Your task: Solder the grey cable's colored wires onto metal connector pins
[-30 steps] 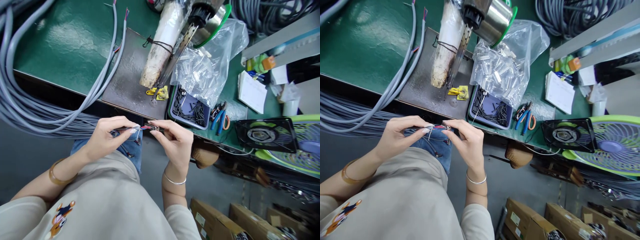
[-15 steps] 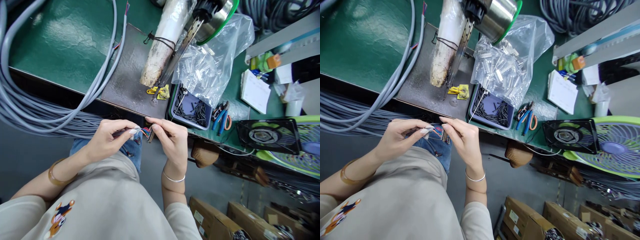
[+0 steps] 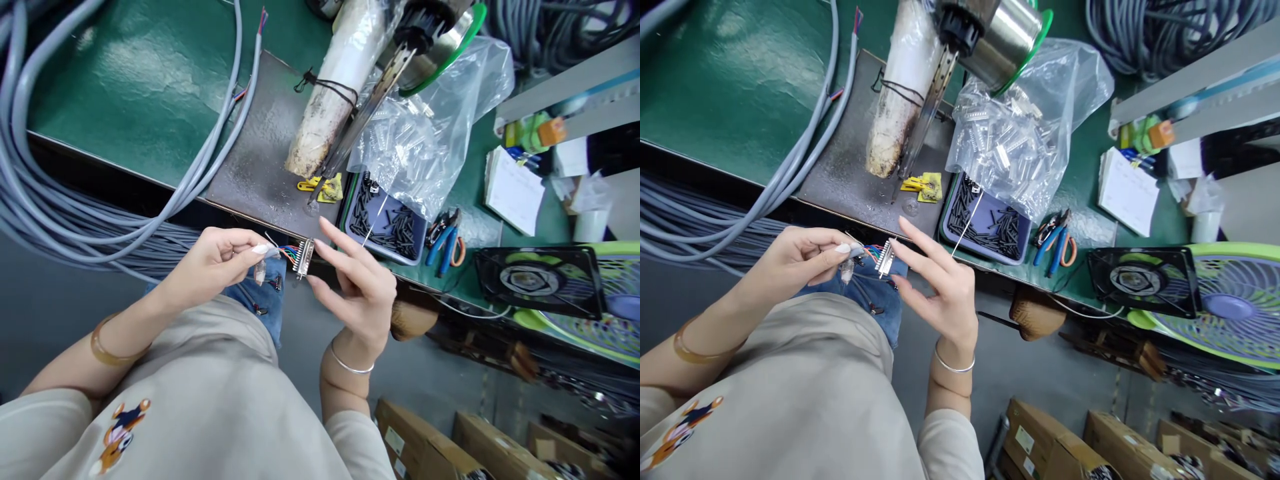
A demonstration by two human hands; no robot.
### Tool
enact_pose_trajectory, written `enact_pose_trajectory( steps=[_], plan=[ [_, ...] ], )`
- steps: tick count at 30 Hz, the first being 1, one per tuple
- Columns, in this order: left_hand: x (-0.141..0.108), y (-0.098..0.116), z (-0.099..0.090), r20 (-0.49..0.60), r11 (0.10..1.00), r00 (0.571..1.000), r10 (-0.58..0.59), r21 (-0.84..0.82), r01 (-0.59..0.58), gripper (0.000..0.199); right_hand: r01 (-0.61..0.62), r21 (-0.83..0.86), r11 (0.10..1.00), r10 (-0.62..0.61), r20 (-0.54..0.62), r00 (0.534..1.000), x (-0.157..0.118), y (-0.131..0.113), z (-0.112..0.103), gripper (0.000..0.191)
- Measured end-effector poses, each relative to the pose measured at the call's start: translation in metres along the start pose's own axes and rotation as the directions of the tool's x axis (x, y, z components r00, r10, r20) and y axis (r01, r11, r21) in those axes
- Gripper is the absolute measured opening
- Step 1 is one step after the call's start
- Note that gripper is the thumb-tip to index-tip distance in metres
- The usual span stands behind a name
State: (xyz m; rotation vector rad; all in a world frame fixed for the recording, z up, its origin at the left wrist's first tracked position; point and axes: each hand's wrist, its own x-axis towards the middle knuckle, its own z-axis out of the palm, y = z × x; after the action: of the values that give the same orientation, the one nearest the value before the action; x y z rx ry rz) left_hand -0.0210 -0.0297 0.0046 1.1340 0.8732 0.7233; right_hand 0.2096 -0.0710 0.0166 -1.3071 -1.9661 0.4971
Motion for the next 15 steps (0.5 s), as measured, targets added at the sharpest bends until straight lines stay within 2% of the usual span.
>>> enact_pose_trajectory(
  steps=[2,4,5,7,9,10,12,15],
  plan=[
    [0.0,0.0,0.0,0.013,1.0,1.0,-0.011,0.001,0.011,0.025,0.058,-0.034,0.998,-0.057,0.047,0.997,-0.001,-0.001,0.003,0.039],
    [-0.001,0.0,0.0,0.027,1.0,1.0,0.009,0.016,-0.01,0.022,0.066,-0.031,0.997,-0.067,-0.006,0.998,-0.002,-0.002,0.01,0.036],
    [-0.002,-0.001,0.001,0.031,0.999,0.999,0.026,0.026,-0.027,0.021,0.027,-0.019,0.999,-0.028,-0.049,0.998,-0.002,-0.002,0.014,0.033],
    [-0.003,-0.001,0.003,0.025,0.998,0.998,0.056,0.041,-0.057,0.019,-0.132,0.058,0.99,0.136,-0.088,0.987,-0.003,-0.004,0.022,0.033],
    [-0.004,-0.001,0.004,0.013,0.996,0.997,0.073,0.046,-0.073,0.019,-0.294,0.193,0.936,0.305,-0.033,0.952,-0.001,-0.006,0.025,0.038],
    [-0.005,-0.002,0.005,0.008,0.996,0.997,0.076,0.043,-0.076,0.019,-0.342,0.268,0.901,0.353,0.01,0.936,0.0,-0.007,0.026,0.04],
    [-0.006,-0.002,0.005,0.005,0.996,0.997,0.08,0.026,-0.081,0.017,-0.385,0.382,0.84,0.387,0.073,0.919,0.004,-0.009,0.025,0.04],
    [-0.006,-0.002,0.005,-0.001,0.997,0.997,0.083,-0.001,-0.083,0.018,-0.398,0.444,0.803,0.403,0.088,0.911,0.008,-0.011,0.023,0.039]
  ],
)
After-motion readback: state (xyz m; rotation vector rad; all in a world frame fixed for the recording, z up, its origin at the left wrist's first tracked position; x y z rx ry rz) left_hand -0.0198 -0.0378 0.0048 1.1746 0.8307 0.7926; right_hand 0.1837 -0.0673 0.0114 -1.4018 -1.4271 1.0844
